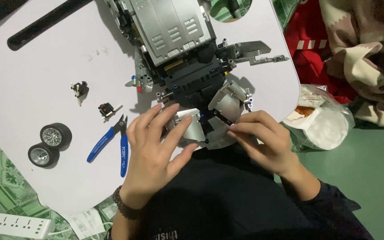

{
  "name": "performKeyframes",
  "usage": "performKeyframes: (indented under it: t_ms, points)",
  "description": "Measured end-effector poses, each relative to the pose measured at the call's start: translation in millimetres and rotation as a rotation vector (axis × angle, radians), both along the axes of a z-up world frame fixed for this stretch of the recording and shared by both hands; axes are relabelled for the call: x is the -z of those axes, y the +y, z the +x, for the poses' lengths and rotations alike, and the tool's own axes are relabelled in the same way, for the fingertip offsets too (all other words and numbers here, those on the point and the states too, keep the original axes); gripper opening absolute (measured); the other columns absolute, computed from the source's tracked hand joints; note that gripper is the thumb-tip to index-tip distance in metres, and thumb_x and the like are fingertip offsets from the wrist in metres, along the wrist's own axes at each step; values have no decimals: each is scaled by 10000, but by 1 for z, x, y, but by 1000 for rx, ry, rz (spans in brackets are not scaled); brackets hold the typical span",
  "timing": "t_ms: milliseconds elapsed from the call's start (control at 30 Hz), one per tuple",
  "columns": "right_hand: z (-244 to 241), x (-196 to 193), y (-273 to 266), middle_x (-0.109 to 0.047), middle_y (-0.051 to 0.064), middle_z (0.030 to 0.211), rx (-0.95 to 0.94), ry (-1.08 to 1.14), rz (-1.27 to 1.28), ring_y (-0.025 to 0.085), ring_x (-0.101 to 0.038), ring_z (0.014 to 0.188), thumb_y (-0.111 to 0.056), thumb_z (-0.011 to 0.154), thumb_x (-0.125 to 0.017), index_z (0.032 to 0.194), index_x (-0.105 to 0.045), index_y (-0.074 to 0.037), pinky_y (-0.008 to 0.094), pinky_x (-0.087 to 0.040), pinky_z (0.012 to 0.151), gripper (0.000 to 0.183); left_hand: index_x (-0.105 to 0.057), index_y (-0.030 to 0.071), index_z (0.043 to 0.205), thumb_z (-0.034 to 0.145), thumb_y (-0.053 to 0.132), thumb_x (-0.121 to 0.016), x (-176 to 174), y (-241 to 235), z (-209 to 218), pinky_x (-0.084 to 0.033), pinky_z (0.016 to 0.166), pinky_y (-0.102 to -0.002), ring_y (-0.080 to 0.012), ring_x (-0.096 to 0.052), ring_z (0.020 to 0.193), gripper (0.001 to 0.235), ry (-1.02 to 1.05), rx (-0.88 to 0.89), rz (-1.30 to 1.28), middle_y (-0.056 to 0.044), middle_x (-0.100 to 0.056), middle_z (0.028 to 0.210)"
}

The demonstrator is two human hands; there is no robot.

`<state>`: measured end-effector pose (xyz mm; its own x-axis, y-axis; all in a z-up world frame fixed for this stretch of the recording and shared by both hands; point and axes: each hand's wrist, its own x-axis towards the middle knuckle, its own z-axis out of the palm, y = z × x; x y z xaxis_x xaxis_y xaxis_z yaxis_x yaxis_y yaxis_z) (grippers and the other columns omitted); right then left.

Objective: The person assembles a model vehicle by attaching gray body panels to the front chassis. They align and press the panels into place, then repeatedly detach and reattach them to check fit. The person also handles a small black component and a wheel, placing them on the table.

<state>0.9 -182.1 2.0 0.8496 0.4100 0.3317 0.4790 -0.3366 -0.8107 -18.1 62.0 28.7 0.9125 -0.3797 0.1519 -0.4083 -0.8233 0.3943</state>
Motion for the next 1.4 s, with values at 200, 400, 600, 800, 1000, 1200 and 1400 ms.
performKeyframes:
  t_ms: [200,400,600,800,1000,1200,1400]
  points:
    - [1,-7,-3,-643,184,971,18,19,43,261,-672,895,28,853,-674,999,-609,27,312,-586,801,161,-603,83,1203,916,170,-640,-5,10,-5,-370,990,-453,-323,-512,1184,302,-20,-104,-161,-123,-557,1258]
    - [1,-16,0,-685,112,849,92,235,30,134,-631,648,-53,859,-662,917,-647,5,193,-531,599,83,-551,135,1289,909,309,-688,-5,2,-3,-403,956,-472,-342,-458,1219,439,30,-9,-18,-136,-504,1329]
    - [1,-14,-9,-671,105,850,45,321,113,153,-638,720,-47,865,-637,924,-650,2,204,-531,619,78,-546,94,1279,919,358,-682,-3,-8,2,-390,959,-450,-334,-503,1197,467,-16,-45,-51,-137,-526,1313]
    - [-3,-7,-11,-687,106,880,-18,399,227,178,-667,792,-48,855,-646,952,-652,-6,230,-548,716,106,-657,15,1054,910,75,-603,-12,-14,0,-448,908,-400,-304,-589,1003,165,-88,-103,-295,-156,-616,1074]
    - [-5,-12,0,-685,104,846,-82,363,230,202,-682,772,-51,841,-652,913,-648,-9,261,-564,724,83,-637,-51,1022,908,101,-549,-13,-14,-15,-538,744,-332,-240,-647,818,209,186,-85,-528,-150,-675,912]
    - [-8,-17,12,-680,118,903,-166,311,151,217,-672,816,-92,839,-674,983,-628,-7,284,-546,770,173,-645,27,937,908,131,-565,-12,-16,-19,-445,597,-249,-148,-546,672,135,532,-128,-687,-55,-645,807]
    - [-9,-15,4,-719,87,894,-139,467,184,138,-711,702,-111,867,-637,1033,-637,-33,199,-606,648,183,-626,-1,931,903,92,-542,6,-19,-6,-454,702,-316,-219,-600,762,128,-34,-42,-371,-107,-651,829]
